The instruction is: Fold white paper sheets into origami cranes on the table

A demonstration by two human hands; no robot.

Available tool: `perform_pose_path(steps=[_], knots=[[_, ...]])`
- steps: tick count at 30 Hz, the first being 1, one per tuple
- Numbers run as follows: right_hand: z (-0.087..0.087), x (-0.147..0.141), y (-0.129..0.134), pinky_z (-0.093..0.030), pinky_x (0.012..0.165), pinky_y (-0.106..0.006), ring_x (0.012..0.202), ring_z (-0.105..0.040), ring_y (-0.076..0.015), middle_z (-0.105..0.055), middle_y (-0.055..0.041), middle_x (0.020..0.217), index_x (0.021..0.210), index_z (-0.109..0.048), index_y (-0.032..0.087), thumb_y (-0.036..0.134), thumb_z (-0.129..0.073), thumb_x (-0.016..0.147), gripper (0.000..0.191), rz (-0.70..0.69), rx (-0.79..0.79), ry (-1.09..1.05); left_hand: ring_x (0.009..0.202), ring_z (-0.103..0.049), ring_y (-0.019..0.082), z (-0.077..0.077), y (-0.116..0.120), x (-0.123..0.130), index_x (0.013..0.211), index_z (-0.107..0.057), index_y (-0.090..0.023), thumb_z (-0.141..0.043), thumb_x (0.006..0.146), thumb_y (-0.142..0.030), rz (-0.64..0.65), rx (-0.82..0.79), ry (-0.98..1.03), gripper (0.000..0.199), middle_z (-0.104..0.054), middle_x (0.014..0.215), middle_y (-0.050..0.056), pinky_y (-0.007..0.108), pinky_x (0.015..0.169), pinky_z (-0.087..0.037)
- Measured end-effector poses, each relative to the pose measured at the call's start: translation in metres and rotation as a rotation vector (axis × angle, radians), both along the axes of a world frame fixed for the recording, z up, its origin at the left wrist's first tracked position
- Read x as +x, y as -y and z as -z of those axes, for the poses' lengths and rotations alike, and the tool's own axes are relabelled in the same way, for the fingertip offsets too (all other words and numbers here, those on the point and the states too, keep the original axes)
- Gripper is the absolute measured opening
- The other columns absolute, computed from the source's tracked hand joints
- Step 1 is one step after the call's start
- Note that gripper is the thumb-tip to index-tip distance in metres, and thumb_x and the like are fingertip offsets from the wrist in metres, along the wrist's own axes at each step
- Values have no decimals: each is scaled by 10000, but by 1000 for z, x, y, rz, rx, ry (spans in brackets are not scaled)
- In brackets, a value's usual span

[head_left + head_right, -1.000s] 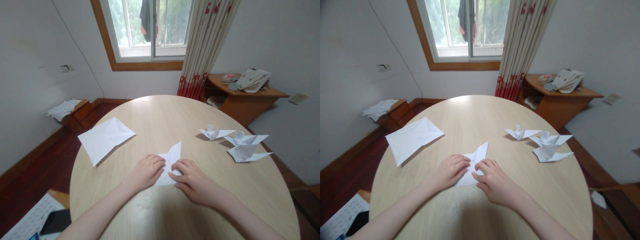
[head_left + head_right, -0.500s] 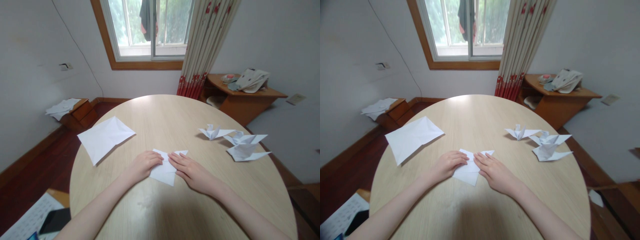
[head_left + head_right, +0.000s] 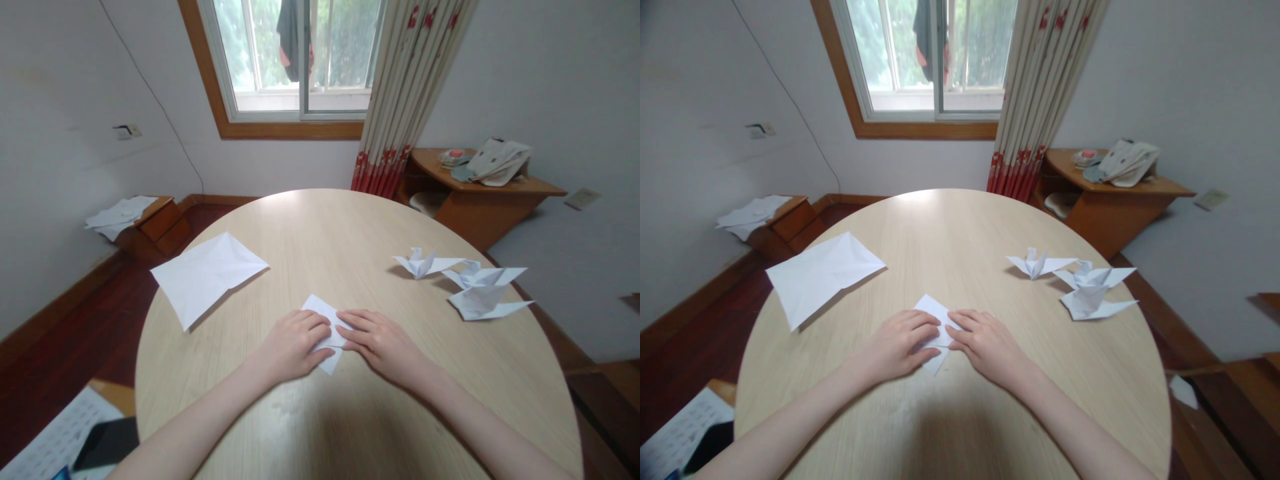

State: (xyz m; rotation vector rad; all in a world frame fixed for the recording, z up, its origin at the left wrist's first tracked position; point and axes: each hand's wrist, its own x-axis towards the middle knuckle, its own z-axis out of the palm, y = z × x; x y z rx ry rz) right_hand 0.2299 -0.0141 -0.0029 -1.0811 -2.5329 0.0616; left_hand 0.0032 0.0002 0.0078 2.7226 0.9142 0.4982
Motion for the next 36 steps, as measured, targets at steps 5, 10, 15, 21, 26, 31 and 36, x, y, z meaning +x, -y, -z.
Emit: perform_pose_path(steps=[5,10,15,21,26,31,36], knots=[[3,-3,-1,-547,841,-401,1019,-633,-235,-710,-85,1112,1027,-708,188,223,-529,942,201,0,-11,-124,955,-584,223,10,-2,3,907,-623,-186,-574,921,-324,-60,-10,89,147,-665,1012,50,367,822,-448],[4,-8,0,-527,831,-385,962,-625,-218,-706,-80,1007,986,-671,193,215,-495,956,180,37,-77,-262,915,-551,195,11,-2,8,886,-611,-180,-509,954,-247,-91,-142,159,140,-634,945,44,340,820,-445],[4,-14,1,-502,782,-358,894,-591,-211,-638,-64,909,830,-581,208,177,-518,919,113,163,-171,-338,915,-517,201,11,3,16,890,-596,-171,-442,965,-198,-179,-195,145,173,-580,951,60,347,826,-446],[12,-17,1,-457,782,-375,893,-528,-231,-570,-67,905,759,-538,206,229,-572,879,127,355,-170,-227,912,-500,240,13,9,27,879,-584,-162,-415,970,-224,-355,-129,-51,202,-570,940,76,409,816,-421],[13,-19,1,-404,766,-390,894,-516,-247,-578,-68,902,757,-541,206,279,-568,887,151,426,-176,-106,926,-498,268,13,13,32,884,-586,-166,-420,973,-281,-401,-75,-115,220,-572,951,91,432,802,-402],[10,-23,1,-373,762,-391,881,-515,-244,-588,-72,903,756,-536,207,260,-555,885,141,444,-159,-68,918,-498,272,15,14,34,862,-572,-171,-450,957,-292,-438,-63,-105,197,-576,937,91,422,784,-386],[8,-27,1,-354,771,-402,900,-521,-257,-592,-76,902,759,-546,196,245,-583,867,125,468,-165,-31,936,-510,270,12,13,35,835,-562,-167,-479,945,-284,-457,-106,-87,181,-582,946,89,412,783,-370]])
